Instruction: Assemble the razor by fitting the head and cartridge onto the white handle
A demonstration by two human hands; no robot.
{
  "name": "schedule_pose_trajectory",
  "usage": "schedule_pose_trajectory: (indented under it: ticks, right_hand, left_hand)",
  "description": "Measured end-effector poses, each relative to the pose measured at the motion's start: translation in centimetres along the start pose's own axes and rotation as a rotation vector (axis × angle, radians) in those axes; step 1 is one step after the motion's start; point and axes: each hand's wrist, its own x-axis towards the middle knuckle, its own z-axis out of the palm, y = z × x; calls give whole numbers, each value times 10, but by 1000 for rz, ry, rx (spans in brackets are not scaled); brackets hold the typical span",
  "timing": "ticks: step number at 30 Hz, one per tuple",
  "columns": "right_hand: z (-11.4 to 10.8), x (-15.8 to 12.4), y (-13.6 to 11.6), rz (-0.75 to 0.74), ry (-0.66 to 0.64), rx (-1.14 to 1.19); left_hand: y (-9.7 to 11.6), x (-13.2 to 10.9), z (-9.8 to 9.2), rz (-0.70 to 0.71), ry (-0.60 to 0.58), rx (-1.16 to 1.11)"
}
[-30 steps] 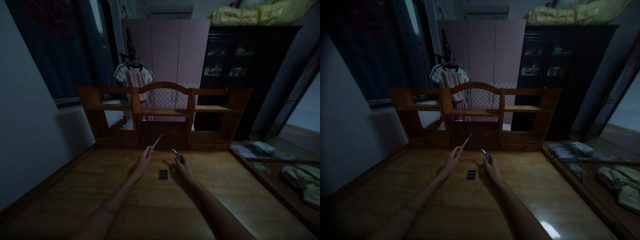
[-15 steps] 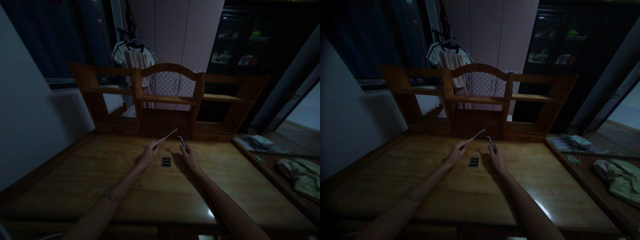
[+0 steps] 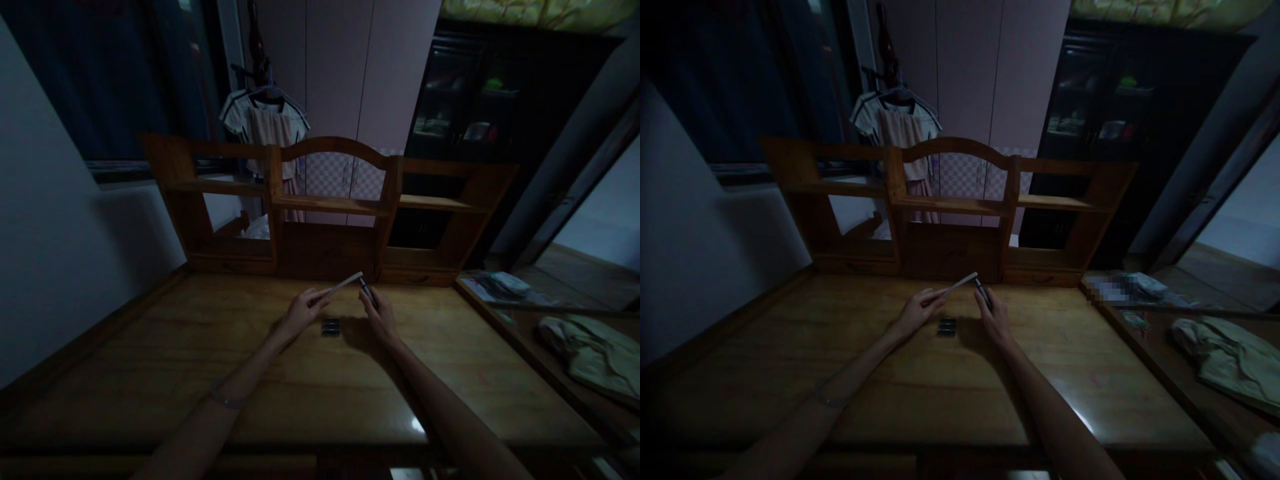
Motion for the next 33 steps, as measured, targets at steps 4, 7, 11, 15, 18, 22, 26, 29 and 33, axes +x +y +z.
schedule_pose_trajectory:
  ticks: [4, 7, 11, 15, 18, 22, 26, 29, 33]
  right_hand:
    - [0, -1, 1, 37, -56, 80]
    - [5, 0, 6, 73, -61, 139]
    - [12, 3, 12, 137, -60, 218]
    - [15, 3, 13, 179, -87, 265]
    - [16, 2, 10, 196, -108, 306]
    - [17, 2, 5, 192, -115, 321]
    - [16, 1, 3, 181, -124, 280]
    - [16, 1, 3, 184, -119, 297]
    - [14, 1, 0, 190, -120, 305]
  left_hand:
    - [6, 0, 2, 33, 1, 3]
    - [6, 0, 1, 43, 43, 5]
    - [3, 1, -2, 33, 117, 25]
    - [-2, 4, -3, 26, 120, 78]
    - [-4, 4, -3, 20, 145, 104]
    - [-2, 3, -2, 27, 171, 106]
    - [-3, 2, -2, 9, 157, 120]
    - [-9, 4, -5, -25, 205, 119]
    - [-12, 6, -8, 3, 230, 35]
